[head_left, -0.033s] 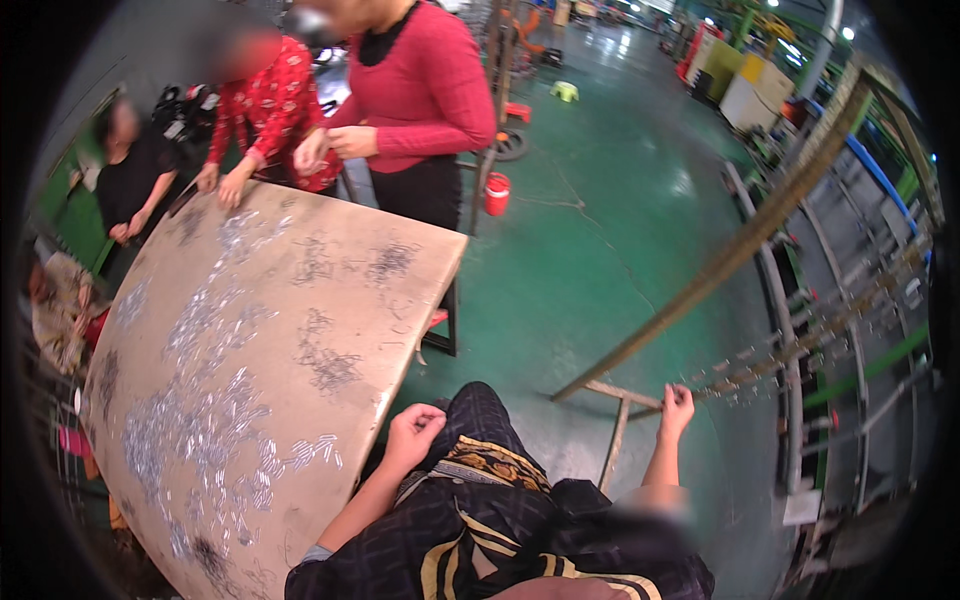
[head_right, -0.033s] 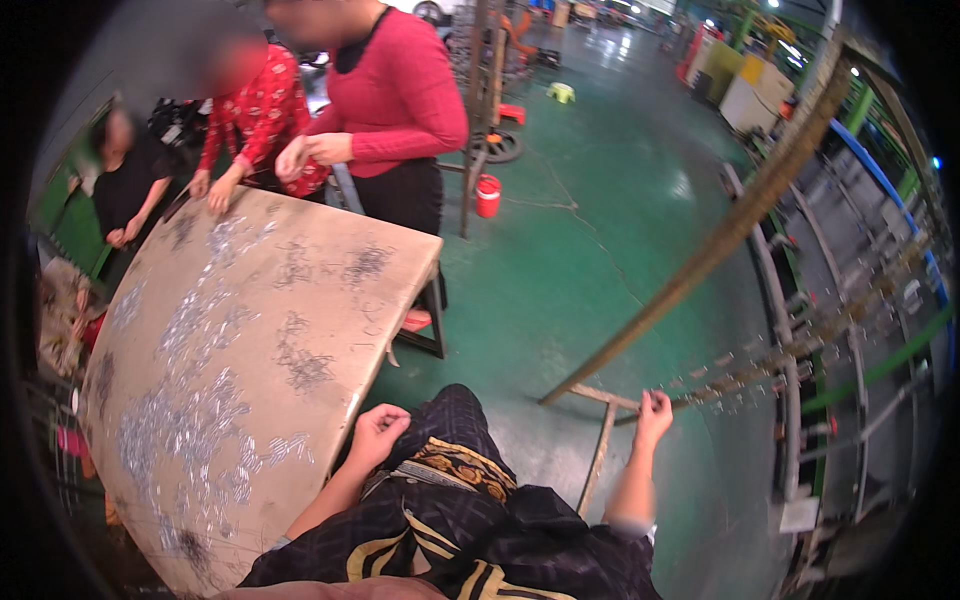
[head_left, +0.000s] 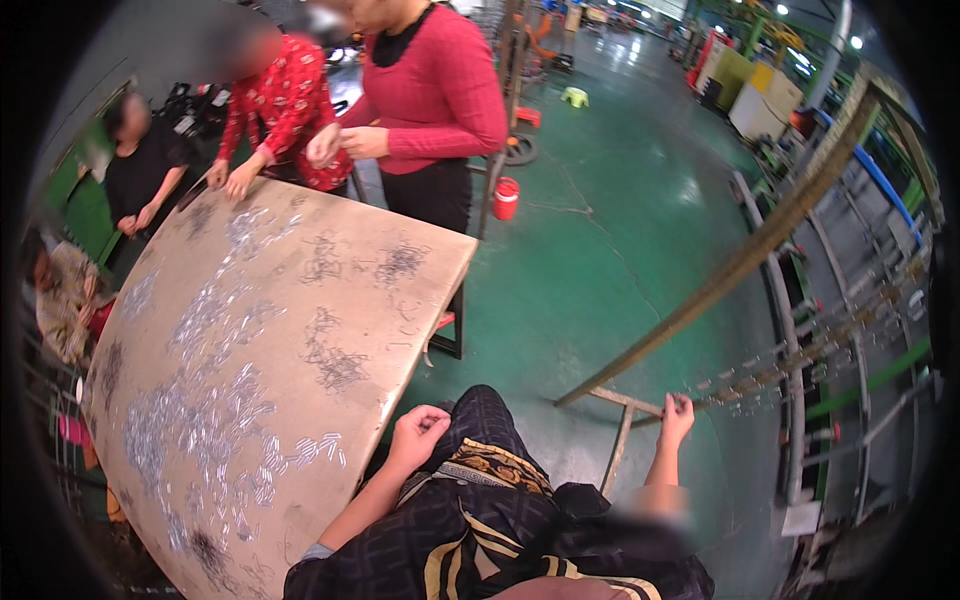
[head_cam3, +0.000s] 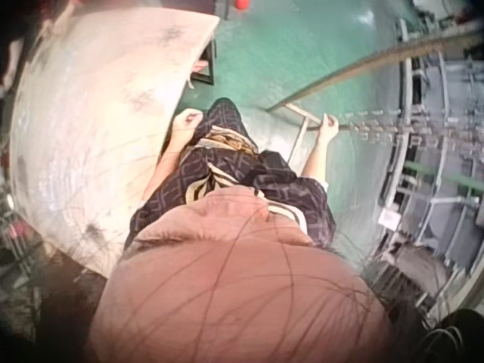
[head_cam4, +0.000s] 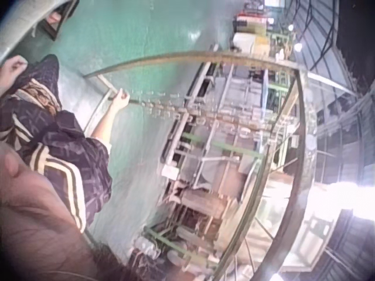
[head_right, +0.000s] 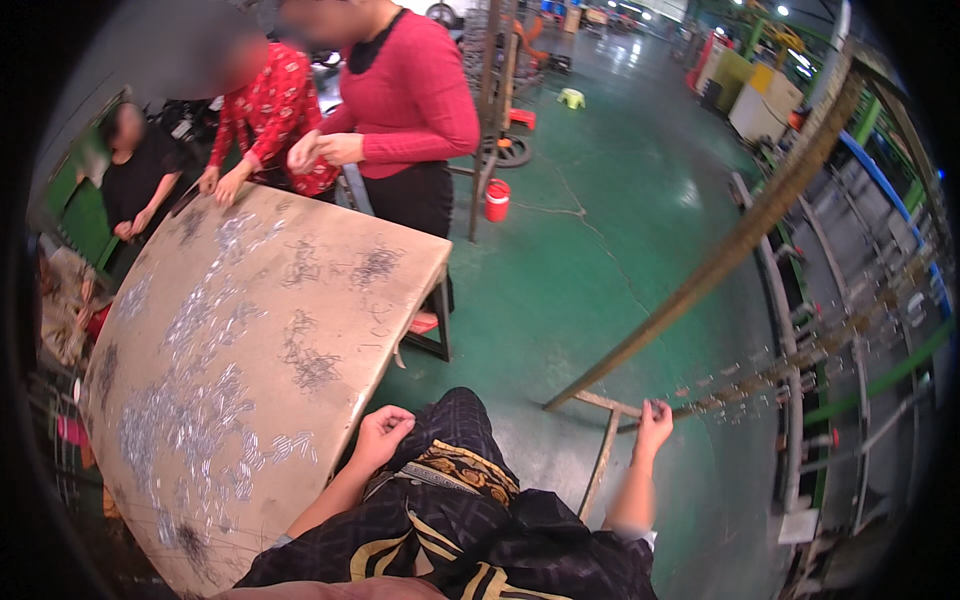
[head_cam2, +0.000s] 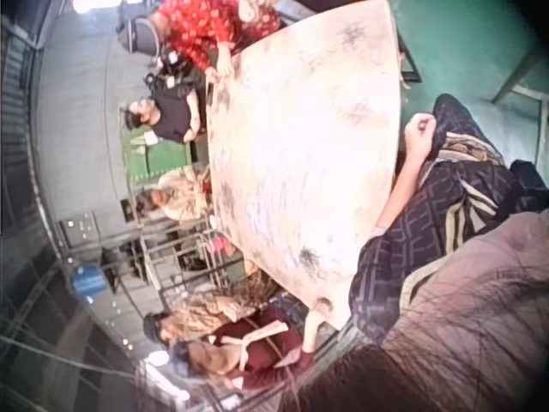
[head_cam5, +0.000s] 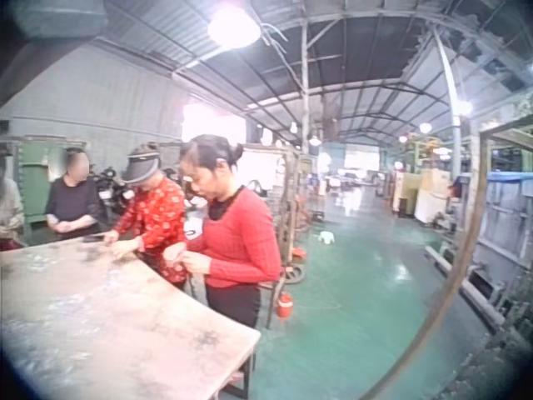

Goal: The person repeatedly picks small white pieces from a large board and assembles them by hand, then places the assembled items onto a nearby rack. The task is performed continuously with coworkers also working at the same board.

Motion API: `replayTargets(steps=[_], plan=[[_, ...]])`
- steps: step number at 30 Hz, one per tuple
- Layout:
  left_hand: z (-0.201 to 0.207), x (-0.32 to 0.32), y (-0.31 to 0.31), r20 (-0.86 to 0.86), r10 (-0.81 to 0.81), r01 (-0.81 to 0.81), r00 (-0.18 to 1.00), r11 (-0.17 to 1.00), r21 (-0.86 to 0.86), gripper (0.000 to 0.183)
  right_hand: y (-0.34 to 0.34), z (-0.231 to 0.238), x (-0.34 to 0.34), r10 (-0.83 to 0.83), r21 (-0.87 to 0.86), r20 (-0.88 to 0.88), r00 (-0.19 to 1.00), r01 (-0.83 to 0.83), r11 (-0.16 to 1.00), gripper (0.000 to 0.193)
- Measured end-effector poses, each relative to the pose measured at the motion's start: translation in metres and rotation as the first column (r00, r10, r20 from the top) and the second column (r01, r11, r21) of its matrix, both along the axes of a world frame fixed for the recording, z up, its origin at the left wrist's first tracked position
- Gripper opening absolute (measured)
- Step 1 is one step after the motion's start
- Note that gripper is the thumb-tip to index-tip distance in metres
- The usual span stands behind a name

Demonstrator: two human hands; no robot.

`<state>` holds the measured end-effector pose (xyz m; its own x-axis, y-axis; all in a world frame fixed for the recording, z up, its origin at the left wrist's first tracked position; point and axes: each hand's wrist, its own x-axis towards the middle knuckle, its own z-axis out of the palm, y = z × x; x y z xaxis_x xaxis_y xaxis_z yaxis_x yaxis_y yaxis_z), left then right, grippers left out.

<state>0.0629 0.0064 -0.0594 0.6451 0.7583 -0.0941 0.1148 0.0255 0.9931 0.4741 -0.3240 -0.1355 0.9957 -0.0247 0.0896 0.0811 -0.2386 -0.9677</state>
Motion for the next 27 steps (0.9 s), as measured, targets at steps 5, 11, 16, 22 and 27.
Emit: replayTargets(steps=[5,11,16,22,27], plan=[[-0.01,-0.006,0.002,-0.083,-0.016,0.02,0.996,0.999,0.046,0.011,0.007,-0.049,-0.03,0.091,-0.021,-0.208,0.974,-0.097,0.995,0.019],[-0.008,-0.018,-0.01,-0.087,-0.028,0.033,0.996,0.998,0.054,0.011,0.082,-0.069,-0.096,0.523,-0.08,-0.572,0.632,-0.678,0.731,0.017],[-0.004,-0.016,-0.013,-0.105,-0.044,0.055,0.993,0.992,0.11,0.013,0.163,-0.014,-0.103,0.826,-0.151,-0.386,0.412,-0.911,0.384,0.019],[0.008,-0.022,-0.009,-0.09,-0.053,0.07,0.995,0.979,0.19,0.015,0.273,0.074,-0.143,0.96,-0.431,-0.045,0.276,-0.872,0.231,0.019],[0.034,-0.055,-0.008,-0.091,0.05,-0.018,0.995,0.947,0.321,0.01,0.34,0.121,-0.22,0.956,-0.491,0.292,-0.019,-0.861,0.132,0.02]])
